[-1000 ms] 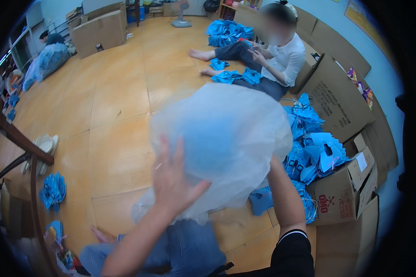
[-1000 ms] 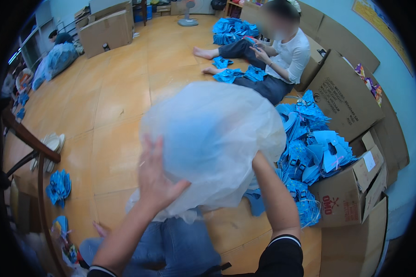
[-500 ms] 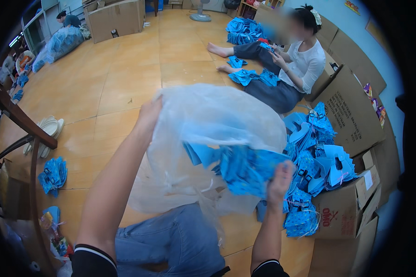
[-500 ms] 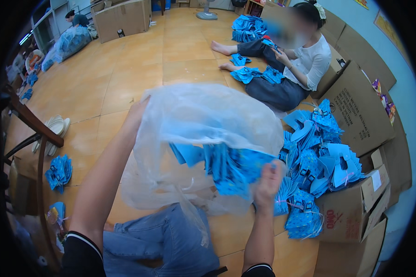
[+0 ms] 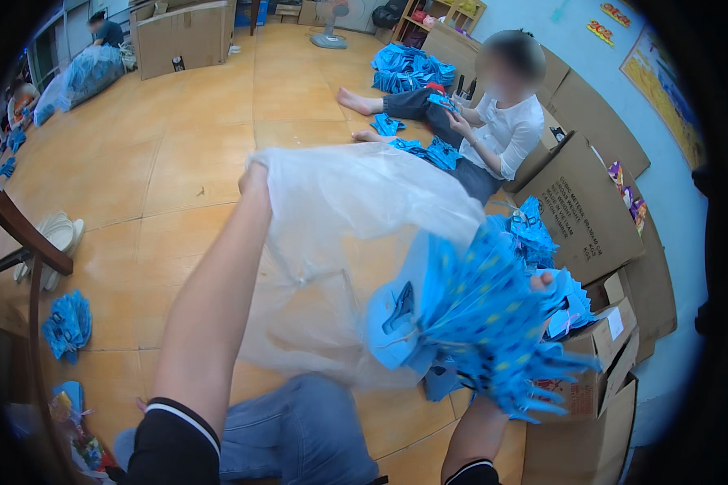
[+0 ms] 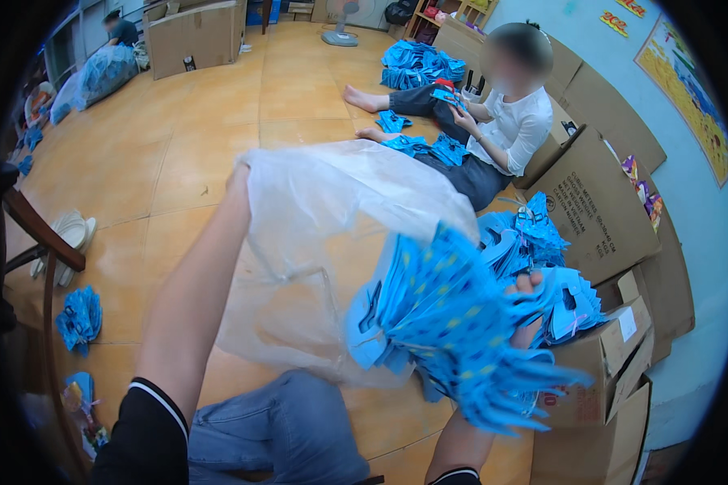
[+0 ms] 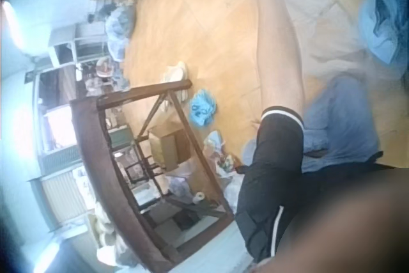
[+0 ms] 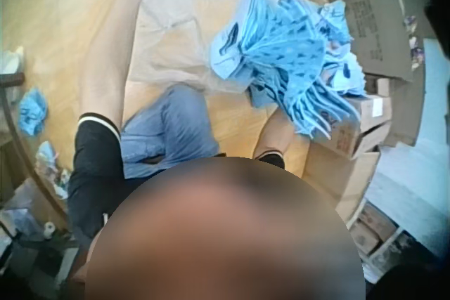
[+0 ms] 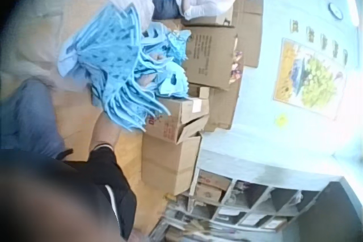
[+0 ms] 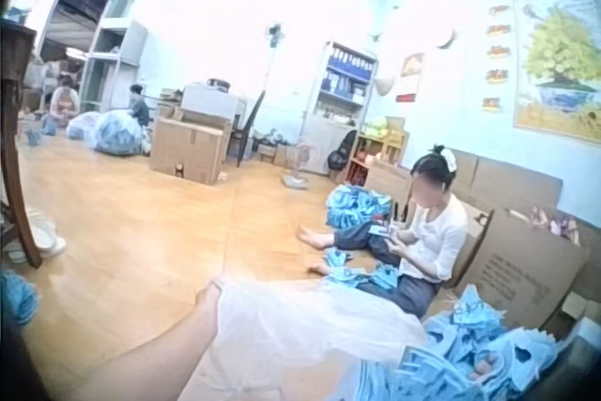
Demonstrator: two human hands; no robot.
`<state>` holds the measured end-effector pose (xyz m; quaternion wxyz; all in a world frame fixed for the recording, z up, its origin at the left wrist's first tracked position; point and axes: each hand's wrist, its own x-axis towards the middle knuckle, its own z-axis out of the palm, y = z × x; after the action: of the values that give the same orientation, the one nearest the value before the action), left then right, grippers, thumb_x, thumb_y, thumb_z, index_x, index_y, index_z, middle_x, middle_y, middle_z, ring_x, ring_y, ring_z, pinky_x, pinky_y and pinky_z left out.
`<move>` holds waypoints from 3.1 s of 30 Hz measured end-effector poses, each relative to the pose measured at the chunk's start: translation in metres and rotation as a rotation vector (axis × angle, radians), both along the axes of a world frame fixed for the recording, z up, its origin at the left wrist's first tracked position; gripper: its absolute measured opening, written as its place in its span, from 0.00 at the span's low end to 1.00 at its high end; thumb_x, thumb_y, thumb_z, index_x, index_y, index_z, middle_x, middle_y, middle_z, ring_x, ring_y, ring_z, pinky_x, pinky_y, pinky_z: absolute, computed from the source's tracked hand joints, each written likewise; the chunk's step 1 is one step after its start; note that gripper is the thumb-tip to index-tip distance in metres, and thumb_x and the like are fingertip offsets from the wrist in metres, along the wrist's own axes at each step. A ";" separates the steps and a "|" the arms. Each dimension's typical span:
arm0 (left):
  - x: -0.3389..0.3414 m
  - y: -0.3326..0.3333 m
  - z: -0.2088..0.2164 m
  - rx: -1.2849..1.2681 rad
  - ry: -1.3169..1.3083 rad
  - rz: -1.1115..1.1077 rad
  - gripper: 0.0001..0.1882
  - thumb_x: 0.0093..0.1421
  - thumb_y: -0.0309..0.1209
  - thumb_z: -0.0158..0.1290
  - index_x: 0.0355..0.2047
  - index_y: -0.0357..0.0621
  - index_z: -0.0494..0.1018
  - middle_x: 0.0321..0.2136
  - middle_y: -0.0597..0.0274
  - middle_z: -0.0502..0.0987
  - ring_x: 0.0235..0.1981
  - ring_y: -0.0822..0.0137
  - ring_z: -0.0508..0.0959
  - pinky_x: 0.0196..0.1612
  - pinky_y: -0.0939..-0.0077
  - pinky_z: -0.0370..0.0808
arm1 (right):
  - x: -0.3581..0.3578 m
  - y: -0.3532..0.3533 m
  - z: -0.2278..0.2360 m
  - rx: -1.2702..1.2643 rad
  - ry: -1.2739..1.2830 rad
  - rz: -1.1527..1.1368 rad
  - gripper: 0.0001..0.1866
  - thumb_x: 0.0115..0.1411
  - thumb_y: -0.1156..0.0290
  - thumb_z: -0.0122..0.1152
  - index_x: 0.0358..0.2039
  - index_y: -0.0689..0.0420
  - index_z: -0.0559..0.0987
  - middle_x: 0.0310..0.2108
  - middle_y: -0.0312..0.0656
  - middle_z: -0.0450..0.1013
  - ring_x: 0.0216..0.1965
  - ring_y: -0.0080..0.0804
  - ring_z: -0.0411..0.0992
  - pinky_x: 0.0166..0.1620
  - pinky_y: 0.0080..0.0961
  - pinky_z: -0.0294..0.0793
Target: The person sits on the floor and gathers a stack of blue fabric items, aligns them, and ties them into a bundle using a rubber band. They then place the bundle into a plastic bag and continue handling additional blue fabric pieces with buckles, stacking them on the floor.
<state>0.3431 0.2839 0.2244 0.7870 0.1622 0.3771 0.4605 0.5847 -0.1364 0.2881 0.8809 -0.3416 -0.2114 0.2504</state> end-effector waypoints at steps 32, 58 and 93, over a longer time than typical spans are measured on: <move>-0.174 -0.287 0.057 0.459 -0.219 -0.606 0.41 0.63 0.59 0.40 0.66 0.43 0.49 0.61 0.55 0.61 0.60 0.59 0.64 0.61 0.60 0.64 | -0.241 0.061 0.086 -0.106 0.142 0.645 0.19 0.66 0.57 0.51 0.51 0.56 0.70 0.41 0.36 0.72 0.38 0.25 0.72 0.41 0.24 0.76; -0.446 -0.383 -0.023 0.238 0.192 0.263 0.39 0.63 0.58 0.41 0.63 0.41 0.55 0.59 0.54 0.64 0.57 0.58 0.67 0.58 0.58 0.68 | -0.118 0.190 0.019 -0.391 -0.985 -0.390 0.17 0.62 0.68 0.53 0.48 0.64 0.74 0.46 0.53 0.73 0.47 0.45 0.72 0.52 0.35 0.69; -0.362 -0.255 -0.098 0.358 1.130 0.383 0.44 0.42 0.51 0.68 0.52 0.38 0.64 0.30 0.53 0.77 0.31 0.60 0.79 0.35 0.68 0.75 | -0.320 0.135 -0.030 -0.610 -1.590 0.096 0.25 0.57 0.61 0.63 0.53 0.57 0.72 0.56 0.56 0.65 0.56 0.52 0.65 0.58 0.40 0.63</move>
<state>-0.0190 0.0289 0.1262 0.3298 0.4396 0.6747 0.4927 0.2647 -0.0010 0.2582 0.3286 -0.6288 -0.7044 0.0194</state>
